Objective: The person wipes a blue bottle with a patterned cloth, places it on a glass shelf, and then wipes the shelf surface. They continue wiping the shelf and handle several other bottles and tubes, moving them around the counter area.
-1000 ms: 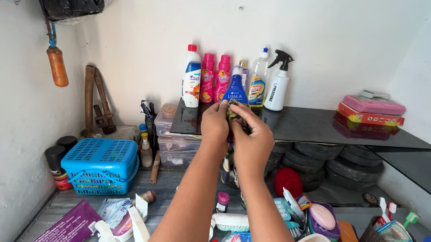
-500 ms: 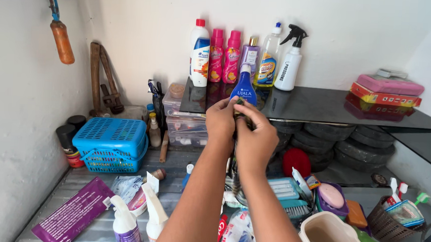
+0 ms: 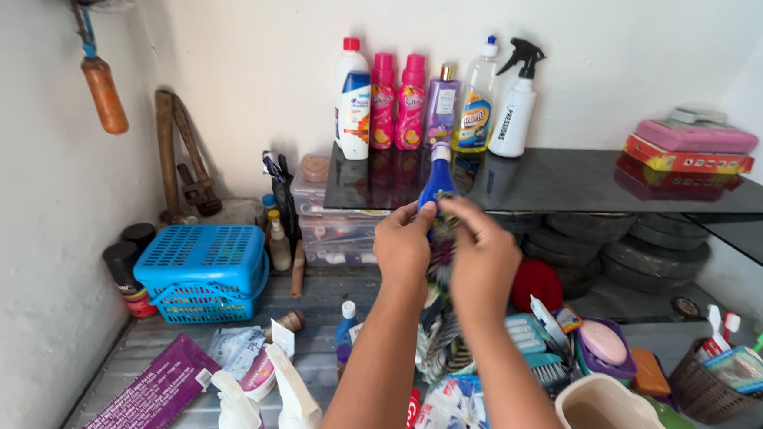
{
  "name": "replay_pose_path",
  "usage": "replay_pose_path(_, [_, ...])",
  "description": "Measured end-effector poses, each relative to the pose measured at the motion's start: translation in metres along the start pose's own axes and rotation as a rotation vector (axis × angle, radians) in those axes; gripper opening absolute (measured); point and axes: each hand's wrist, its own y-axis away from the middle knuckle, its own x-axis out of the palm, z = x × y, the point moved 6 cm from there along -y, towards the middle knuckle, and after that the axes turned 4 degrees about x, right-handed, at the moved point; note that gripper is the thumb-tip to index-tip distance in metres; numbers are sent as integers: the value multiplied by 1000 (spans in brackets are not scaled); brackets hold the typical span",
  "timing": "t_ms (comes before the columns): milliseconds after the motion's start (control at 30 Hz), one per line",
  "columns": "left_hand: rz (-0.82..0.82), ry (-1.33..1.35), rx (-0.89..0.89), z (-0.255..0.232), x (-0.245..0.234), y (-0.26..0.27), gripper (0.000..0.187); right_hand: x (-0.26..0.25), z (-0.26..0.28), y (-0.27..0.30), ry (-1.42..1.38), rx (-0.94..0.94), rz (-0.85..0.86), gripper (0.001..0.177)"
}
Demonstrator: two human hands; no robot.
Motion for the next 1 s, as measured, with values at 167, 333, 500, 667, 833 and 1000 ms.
replay_pose_path(167, [56, 80, -47, 9, 22, 2, 36, -11, -21, -16, 23, 91, -31, 29])
replay_pose_path(333, [16, 96, -31, 18, 39, -13, 38, -14, -37, -6, -6, 72, -5, 27])
replay_pose_path(500, [154, 321, -119, 31, 82, -12, 38, -33, -81, -50, -238, 409, -61, 30])
replay_pose_path(667, [126, 352, -123, 41, 108, -17, 34, -40, -103, -71, -461, 511, -3, 33])
replay_pose_path(833, [7, 391, 74, 38, 126, -38, 34, -42, -101, -64, -365, 352, 75, 37])
replay_pose_path(1000, [-54, 495, -22, 46, 127, -41, 34, -49, -124, -58, -295, 306, 174, 43])
